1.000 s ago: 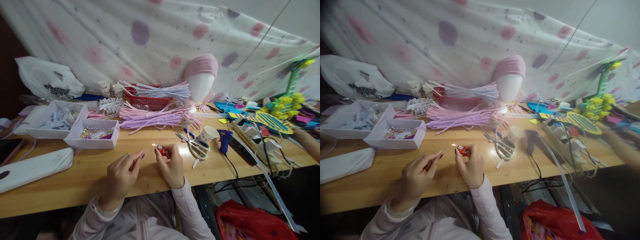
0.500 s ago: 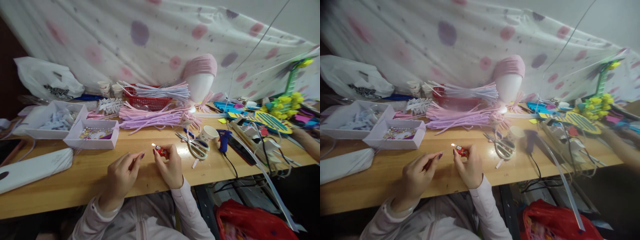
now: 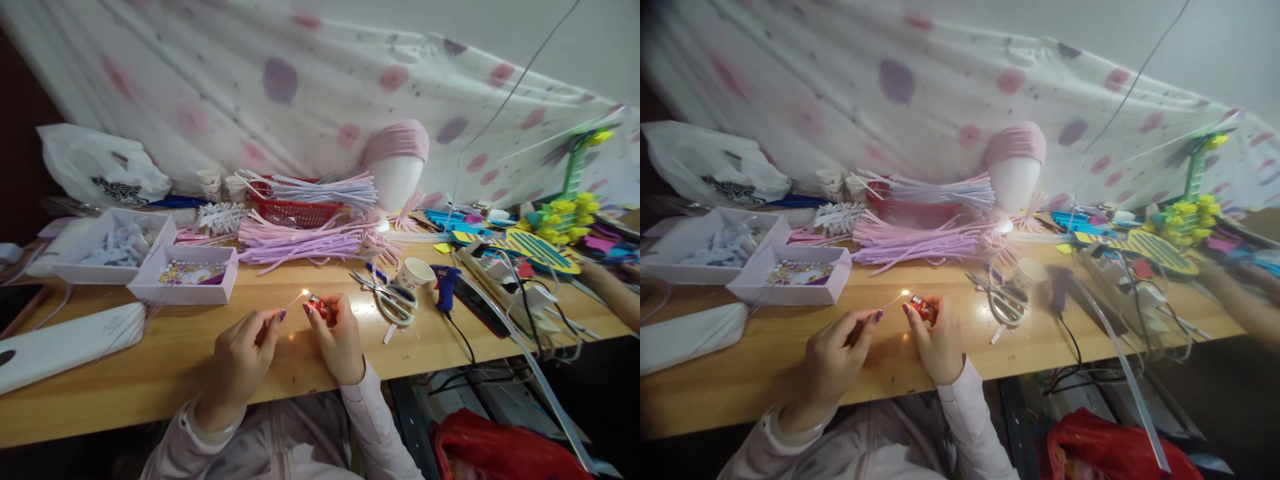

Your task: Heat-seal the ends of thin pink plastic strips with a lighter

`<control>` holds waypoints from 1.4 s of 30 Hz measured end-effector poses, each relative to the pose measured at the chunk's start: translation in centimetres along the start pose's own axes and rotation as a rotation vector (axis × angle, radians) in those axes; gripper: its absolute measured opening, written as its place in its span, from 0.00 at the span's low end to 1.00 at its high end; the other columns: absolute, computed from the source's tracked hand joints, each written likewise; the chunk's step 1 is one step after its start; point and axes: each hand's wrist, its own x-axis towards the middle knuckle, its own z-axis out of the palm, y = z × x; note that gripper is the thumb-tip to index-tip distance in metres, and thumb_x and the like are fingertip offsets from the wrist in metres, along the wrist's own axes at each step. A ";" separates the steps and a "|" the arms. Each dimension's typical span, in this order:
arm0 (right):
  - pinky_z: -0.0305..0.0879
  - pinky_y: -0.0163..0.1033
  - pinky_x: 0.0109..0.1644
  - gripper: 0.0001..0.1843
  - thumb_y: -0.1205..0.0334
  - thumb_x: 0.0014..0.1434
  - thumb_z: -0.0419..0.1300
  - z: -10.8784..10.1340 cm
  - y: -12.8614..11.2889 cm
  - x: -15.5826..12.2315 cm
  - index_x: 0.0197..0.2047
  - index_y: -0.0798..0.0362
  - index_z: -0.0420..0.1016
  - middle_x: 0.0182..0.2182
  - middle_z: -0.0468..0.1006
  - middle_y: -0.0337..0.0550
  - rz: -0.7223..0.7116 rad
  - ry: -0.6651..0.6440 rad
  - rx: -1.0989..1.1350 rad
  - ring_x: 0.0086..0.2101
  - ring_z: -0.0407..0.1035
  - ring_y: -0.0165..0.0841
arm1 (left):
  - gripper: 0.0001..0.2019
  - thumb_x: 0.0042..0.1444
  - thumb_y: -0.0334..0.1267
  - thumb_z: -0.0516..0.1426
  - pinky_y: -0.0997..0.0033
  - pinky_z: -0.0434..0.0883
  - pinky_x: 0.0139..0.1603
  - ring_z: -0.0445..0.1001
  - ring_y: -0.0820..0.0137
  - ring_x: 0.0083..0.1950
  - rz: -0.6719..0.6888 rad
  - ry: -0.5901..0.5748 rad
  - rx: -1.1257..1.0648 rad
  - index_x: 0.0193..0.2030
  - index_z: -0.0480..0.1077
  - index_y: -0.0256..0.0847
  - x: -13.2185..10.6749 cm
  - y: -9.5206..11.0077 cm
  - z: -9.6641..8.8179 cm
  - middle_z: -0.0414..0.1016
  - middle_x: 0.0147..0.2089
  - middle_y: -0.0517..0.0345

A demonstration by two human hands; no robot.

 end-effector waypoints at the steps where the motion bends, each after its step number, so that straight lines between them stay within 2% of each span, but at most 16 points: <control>1: 0.61 0.33 0.27 0.14 0.51 0.57 0.59 0.0 0.1 0.0 0.38 0.54 0.65 0.27 0.75 0.41 -0.002 -0.011 0.016 0.25 0.67 0.30 | 0.07 0.59 0.36 0.54 0.80 0.64 0.27 0.69 0.78 0.23 -0.005 0.004 0.002 0.33 0.72 0.39 0.0 -0.1 0.0 0.75 0.24 0.62; 7: 0.61 0.37 0.34 0.12 0.55 0.64 0.50 -0.5 0.1 0.0 0.43 0.53 0.68 0.31 0.74 0.43 -0.097 -0.002 -0.035 0.30 0.67 0.33 | 0.07 0.58 0.37 0.54 0.80 0.65 0.27 0.72 0.77 0.24 -0.056 0.070 0.024 0.33 0.72 0.40 0.0 -0.4 0.2 0.77 0.27 0.61; 12: 0.58 0.36 0.31 0.12 0.56 0.64 0.50 -0.9 -0.2 -0.1 0.37 0.53 0.71 0.24 0.68 0.38 -0.136 0.013 -0.047 0.26 0.63 0.31 | 0.07 0.59 0.38 0.54 0.79 0.65 0.27 0.72 0.76 0.24 -0.085 0.063 0.014 0.32 0.72 0.40 -0.1 -0.4 0.1 0.76 0.26 0.61; 16: 0.57 0.36 0.30 0.13 0.55 0.63 0.50 -1.0 -0.2 0.0 0.36 0.53 0.70 0.24 0.68 0.38 -0.131 0.011 -0.026 0.26 0.62 0.31 | 0.08 0.59 0.38 0.54 0.79 0.65 0.27 0.73 0.76 0.25 -0.097 0.059 -0.009 0.32 0.72 0.40 -0.2 -0.5 0.0 0.77 0.27 0.59; 19: 0.57 0.35 0.29 0.12 0.55 0.62 0.52 -0.8 -0.2 0.0 0.34 0.53 0.69 0.24 0.67 0.38 -0.115 -0.013 0.007 0.25 0.61 0.30 | 0.09 0.59 0.39 0.53 0.79 0.65 0.26 0.72 0.76 0.24 -0.182 0.006 -0.075 0.33 0.71 0.40 0.0 -0.4 0.0 0.76 0.25 0.60; 23: 0.52 0.32 0.23 0.10 0.55 0.57 0.59 -0.3 -0.3 -0.2 0.31 0.53 0.69 0.18 0.60 0.32 -0.045 -0.042 0.055 0.20 0.54 0.26 | 0.11 0.61 0.42 0.49 0.79 0.66 0.27 0.74 0.74 0.28 -0.329 -0.110 -0.203 0.33 0.69 0.40 0.2 0.0 0.2 0.76 0.28 0.59; 26: 0.51 0.33 0.24 0.11 0.56 0.56 0.59 -0.1 -0.4 -0.3 0.28 0.53 0.67 0.17 0.59 0.31 -0.046 -0.057 0.026 0.20 0.53 0.26 | 0.10 0.61 0.42 0.48 0.77 0.66 0.26 0.74 0.72 0.27 -0.404 -0.173 -0.210 0.35 0.67 0.41 0.4 0.1 0.3 0.76 0.28 0.60; 31: 0.52 0.33 0.26 0.12 0.57 0.58 0.58 -0.2 -0.5 -0.2 0.26 0.53 0.65 0.18 0.61 0.32 -0.074 -0.070 -0.051 0.21 0.55 0.26 | 0.09 0.61 0.38 0.45 0.71 0.68 0.30 0.76 0.67 0.34 -0.440 -0.175 -0.143 0.43 0.63 0.42 0.2 -0.4 0.4 0.76 0.31 0.57; 38: 0.51 0.33 0.26 0.12 0.57 0.60 0.56 -0.2 -0.2 -0.2 0.27 0.53 0.65 0.18 0.61 0.33 -0.088 -0.104 -0.077 0.21 0.55 0.27 | 0.10 0.57 0.42 0.51 0.69 0.71 0.35 0.75 0.67 0.37 -0.527 -0.182 -0.269 0.43 0.64 0.42 -0.2 -1.1 0.7 0.74 0.38 0.54; 42: 0.50 0.33 0.26 0.14 0.55 0.60 0.55 -0.1 -0.2 -0.1 0.26 0.53 0.64 0.18 0.61 0.33 -0.071 -0.115 -0.084 0.21 0.55 0.27 | 0.13 0.55 0.44 0.53 0.68 0.72 0.40 0.75 0.68 0.39 -0.626 -0.313 -0.473 0.44 0.66 0.40 -0.2 -1.4 0.2 0.74 0.43 0.52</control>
